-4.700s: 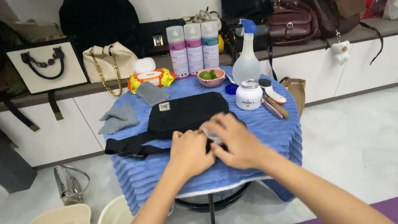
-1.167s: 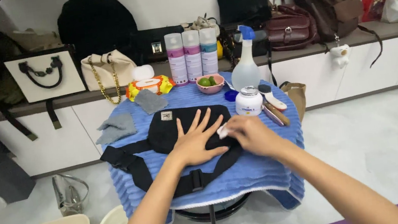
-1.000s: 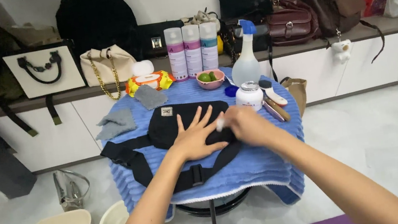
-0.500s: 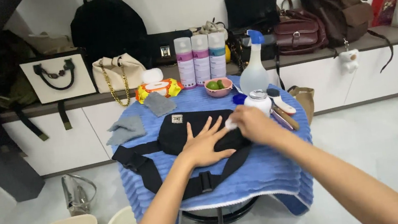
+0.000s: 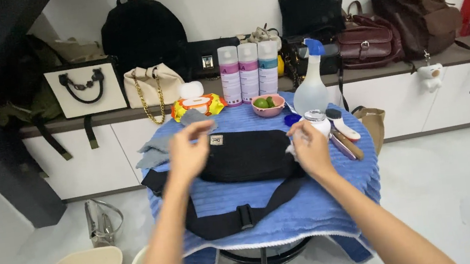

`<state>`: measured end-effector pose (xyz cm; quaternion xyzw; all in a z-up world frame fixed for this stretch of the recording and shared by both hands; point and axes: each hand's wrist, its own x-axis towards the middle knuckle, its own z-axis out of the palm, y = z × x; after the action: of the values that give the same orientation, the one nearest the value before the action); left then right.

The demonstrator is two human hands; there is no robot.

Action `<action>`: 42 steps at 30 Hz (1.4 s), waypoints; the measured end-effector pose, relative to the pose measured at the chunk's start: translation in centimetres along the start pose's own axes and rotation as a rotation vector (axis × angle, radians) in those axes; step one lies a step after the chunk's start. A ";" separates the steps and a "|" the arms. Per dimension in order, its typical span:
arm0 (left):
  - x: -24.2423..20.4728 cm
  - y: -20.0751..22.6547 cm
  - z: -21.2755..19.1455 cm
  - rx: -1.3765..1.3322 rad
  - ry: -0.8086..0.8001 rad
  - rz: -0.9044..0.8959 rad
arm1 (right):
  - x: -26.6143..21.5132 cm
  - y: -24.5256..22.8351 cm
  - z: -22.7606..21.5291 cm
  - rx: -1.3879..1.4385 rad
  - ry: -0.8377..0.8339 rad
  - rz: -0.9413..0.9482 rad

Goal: Cleaning a black bag with a cloth and cleaning solution on a blue towel.

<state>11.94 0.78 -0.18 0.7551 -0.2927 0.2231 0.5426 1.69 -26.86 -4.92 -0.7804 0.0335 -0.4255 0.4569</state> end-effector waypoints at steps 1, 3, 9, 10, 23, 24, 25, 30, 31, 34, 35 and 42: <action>0.5 -1.5 -1.1 0.003 0.003 -0.002 | -0.4 -0.4 -0.1 0.003 -0.004 -0.001; 1.6 -4.5 -3.9 0.705 -0.266 -0.266 | -1.0 -1.5 0.2 -0.122 -0.166 -0.275; -1.9 -0.1 -5.0 0.738 -0.523 -0.396 | -2.8 -4.3 -0.9 -0.402 -0.448 -0.335; -2.0 -0.3 -5.0 0.739 -0.524 -0.395 | -2.8 -4.5 -1.0 -0.402 -0.447 -0.334; -4.1 1.6 -6.0 1.097 -0.498 0.111 | -2.9 -5.1 -0.1 -0.556 -0.426 -0.243; -4.5 1.9 -5.9 1.165 -0.493 0.168 | -3.1 -5.2 0.0 -0.561 -0.418 -0.233; -4.8 1.8 -5.2 1.164 -0.494 0.166 | -3.0 -5.1 0.1 -0.561 -0.420 -0.232; -6.8 1.6 -0.6 1.214 -0.349 0.530 | -3.0 -4.5 0.6 -0.501 -0.401 -0.198; -6.5 1.8 0.6 1.211 -0.347 0.535 | -2.8 -4.5 0.5 -0.504 -0.396 -0.198; -5.8 3.1 3.4 1.019 -0.449 0.417 | -2.9 -3.7 0.4 -0.428 -0.437 -0.198; -5.4 4.1 3.7 0.928 -0.496 0.374 | -2.9 -3.3 0.5 -0.429 -0.439 -0.211; -3.5 7.4 4.1 0.313 -0.531 0.014 | -3.1 -2.2 0.9 -0.370 -0.254 -0.312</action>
<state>4.36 -4.17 1.36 0.8593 -0.3914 0.0640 0.3228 -0.41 -23.58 -5.44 -0.8934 -0.0675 -0.3760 0.2363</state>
